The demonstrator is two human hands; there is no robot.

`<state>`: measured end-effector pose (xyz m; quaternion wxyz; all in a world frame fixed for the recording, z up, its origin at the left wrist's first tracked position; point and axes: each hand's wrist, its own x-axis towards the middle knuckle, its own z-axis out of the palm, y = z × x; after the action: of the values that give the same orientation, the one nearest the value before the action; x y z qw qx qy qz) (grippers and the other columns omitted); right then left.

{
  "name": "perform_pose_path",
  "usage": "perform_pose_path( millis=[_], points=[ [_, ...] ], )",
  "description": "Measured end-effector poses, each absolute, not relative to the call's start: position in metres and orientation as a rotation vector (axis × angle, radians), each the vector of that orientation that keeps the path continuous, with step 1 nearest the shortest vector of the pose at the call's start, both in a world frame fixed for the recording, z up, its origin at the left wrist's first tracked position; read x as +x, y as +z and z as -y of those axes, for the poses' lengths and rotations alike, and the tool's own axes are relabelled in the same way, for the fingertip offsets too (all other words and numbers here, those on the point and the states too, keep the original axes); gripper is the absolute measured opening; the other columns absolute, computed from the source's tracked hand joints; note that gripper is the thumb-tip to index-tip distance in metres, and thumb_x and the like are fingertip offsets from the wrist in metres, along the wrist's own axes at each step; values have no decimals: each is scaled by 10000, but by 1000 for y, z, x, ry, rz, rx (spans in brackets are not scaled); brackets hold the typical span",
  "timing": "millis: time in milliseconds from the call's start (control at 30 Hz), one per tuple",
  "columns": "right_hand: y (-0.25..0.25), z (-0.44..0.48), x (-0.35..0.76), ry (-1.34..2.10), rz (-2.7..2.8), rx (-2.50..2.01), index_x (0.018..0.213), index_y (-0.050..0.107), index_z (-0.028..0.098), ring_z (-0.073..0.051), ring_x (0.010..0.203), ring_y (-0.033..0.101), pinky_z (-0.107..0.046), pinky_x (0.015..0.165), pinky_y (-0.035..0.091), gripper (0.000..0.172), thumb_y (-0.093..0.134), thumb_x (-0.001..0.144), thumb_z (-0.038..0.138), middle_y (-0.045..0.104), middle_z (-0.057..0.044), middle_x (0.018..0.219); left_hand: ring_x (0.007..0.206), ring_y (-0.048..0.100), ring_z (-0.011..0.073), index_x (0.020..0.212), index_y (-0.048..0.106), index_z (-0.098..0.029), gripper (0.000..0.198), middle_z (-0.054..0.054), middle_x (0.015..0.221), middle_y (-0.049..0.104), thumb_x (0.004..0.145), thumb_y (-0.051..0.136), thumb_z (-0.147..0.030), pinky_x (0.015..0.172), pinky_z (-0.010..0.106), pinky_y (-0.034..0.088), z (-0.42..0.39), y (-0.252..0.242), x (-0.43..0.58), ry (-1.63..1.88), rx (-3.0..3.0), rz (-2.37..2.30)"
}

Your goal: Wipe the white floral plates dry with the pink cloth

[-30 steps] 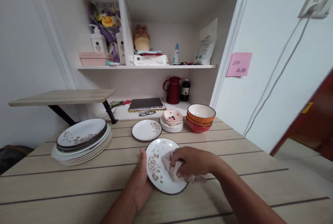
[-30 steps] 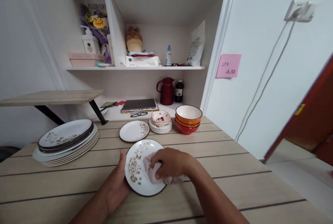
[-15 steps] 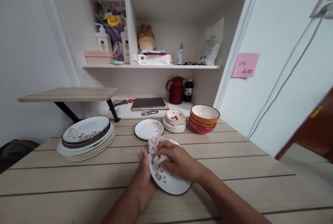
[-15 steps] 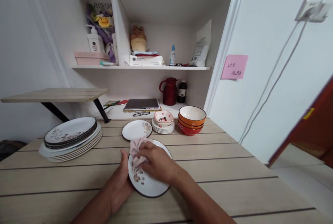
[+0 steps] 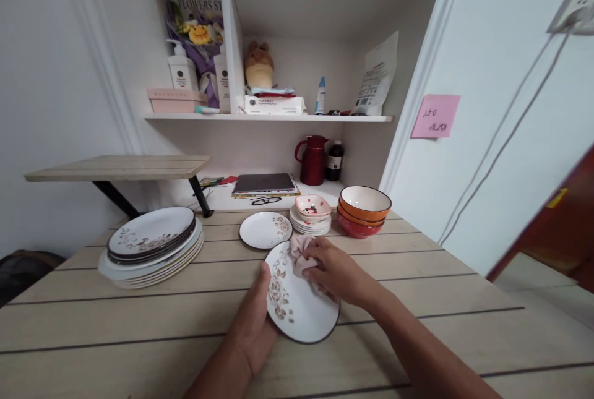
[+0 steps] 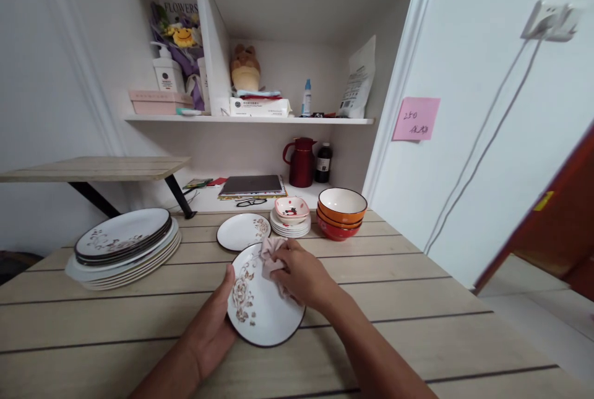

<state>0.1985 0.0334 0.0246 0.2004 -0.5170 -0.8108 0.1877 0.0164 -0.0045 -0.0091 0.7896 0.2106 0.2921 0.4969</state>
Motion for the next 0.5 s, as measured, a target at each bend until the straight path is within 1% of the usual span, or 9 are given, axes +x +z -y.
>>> perform_pose_path(
  millis=[67,133,167,200,233,300,333,400,500],
  points=[
    [25,-31,205,559,2376,-1441,1231,587,234,-210,971,584,-297,813,440,533,682,708,261,467,-90,1328,1213,560,279,1358,496,-157,609,149,1303,611,853,542,-495,1060,416,386,4,-11,17,1089,443,-653],
    [28,-27,211,596,2488,-1470,1349,486,255,-227,987,587,-294,778,444,774,739,617,234,397,-100,1416,1225,549,282,1357,497,-160,617,147,1315,603,850,537,-511,1057,423,388,3,-13,16,1092,430,-669],
    [30,-25,214,578,2523,-1509,1360,473,247,-233,975,592,-295,757,441,799,738,607,212,419,-109,1402,1229,546,283,1359,495,-163,623,145,1319,600,849,533,-519,1054,427,390,2,-13,16,1090,420,-675],
    [34,-22,215,536,2550,-1548,1331,502,228,-236,953,596,-297,737,435,745,723,621,192,478,-114,1347,1230,545,284,1360,493,-163,627,145,1320,599,849,528,-526,1051,429,393,2,-13,16,1088,409,-681],
    [38,-20,216,485,2576,-1569,1260,559,210,-238,928,599,-297,720,425,637,707,641,182,549,-109,1259,1228,546,284,1361,491,-164,630,145,1320,599,850,522,-530,1048,431,395,1,-14,16,1087,401,-685],
    [46,-16,212,427,2662,-1519,1041,651,198,-234,874,597,-291,687,400,374,705,672,212,643,-74,1054,1212,559,282,1353,499,-160,626,148,1309,607,854,508,-537,1040,428,403,1,-14,16,1087,395,-688],
    [48,-14,208,433,2713,-1456,945,661,202,-227,845,595,-284,672,387,276,716,677,242,659,-53,972,1199,569,282,1345,508,-156,621,151,1298,615,857,499,-540,1034,426,409,1,-14,16,1084,399,-684],
    [48,-10,196,473,2761,-1310,855,649,210,-206,807,588,-272,658,370,195,723,695,293,664,-25,907,1167,591,281,1329,524,-155,616,153,1266,637,863,476,-553,1016,425,423,2,-14,16,1072,413,-672],
    [37,-10,172,441,2592,-1224,889,633,214,-192,846,580,-265,691,379,141,638,799,322,654,-31,961,1114,625,279,1309,541,-152,627,152,1195,678,861,449,-582,982,422,448,2,-13,17,1054,416,-676]
  ],
)
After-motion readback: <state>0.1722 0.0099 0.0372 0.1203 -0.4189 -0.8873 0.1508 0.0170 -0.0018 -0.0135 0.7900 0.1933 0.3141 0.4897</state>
